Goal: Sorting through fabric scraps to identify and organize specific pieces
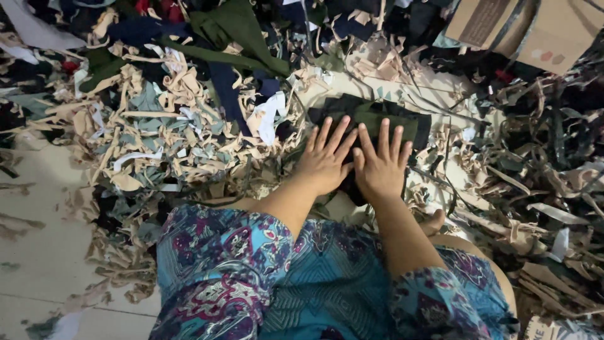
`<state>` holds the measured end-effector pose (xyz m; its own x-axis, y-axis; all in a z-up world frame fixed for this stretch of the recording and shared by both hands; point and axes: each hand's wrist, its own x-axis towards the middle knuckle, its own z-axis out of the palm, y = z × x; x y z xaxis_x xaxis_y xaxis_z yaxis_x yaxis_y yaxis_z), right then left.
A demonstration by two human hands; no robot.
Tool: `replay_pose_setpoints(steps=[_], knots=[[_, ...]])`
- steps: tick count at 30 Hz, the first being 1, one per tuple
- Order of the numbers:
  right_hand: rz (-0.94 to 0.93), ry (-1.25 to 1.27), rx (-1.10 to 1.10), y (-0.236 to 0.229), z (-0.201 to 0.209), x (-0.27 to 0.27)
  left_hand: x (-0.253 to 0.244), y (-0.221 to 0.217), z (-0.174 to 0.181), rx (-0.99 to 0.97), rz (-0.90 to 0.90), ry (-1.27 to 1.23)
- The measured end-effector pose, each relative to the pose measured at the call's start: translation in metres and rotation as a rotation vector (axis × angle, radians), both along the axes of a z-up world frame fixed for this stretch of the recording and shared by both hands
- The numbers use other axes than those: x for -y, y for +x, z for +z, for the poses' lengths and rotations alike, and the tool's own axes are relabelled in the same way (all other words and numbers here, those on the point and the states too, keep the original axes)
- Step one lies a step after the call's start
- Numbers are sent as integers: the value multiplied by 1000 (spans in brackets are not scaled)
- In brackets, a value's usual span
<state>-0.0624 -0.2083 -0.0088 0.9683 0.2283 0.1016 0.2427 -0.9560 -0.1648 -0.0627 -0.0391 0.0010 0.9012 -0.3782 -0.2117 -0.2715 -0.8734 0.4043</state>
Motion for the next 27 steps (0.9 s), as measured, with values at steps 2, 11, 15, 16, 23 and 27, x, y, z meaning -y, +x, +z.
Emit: replay_pose_setpoints(steps=[2,11,15,16,23,27], knots=[[-13,5,-28,-3,-4,-1,3,-3,-5,21,4,23],[-12,-17,-2,5,-35,11,7,2,-19,30,31,17],[4,29,54,12,-31,15,10,0,-18,225,123,-125],[29,35,57,8,-28,12,5,-5,-1,229,147,-118],[176,12,328,-11,42,-53,-66,4,93,184,403,-101],[364,61,318,-19,28,-96,-135,-11,118,266,711,-149]])
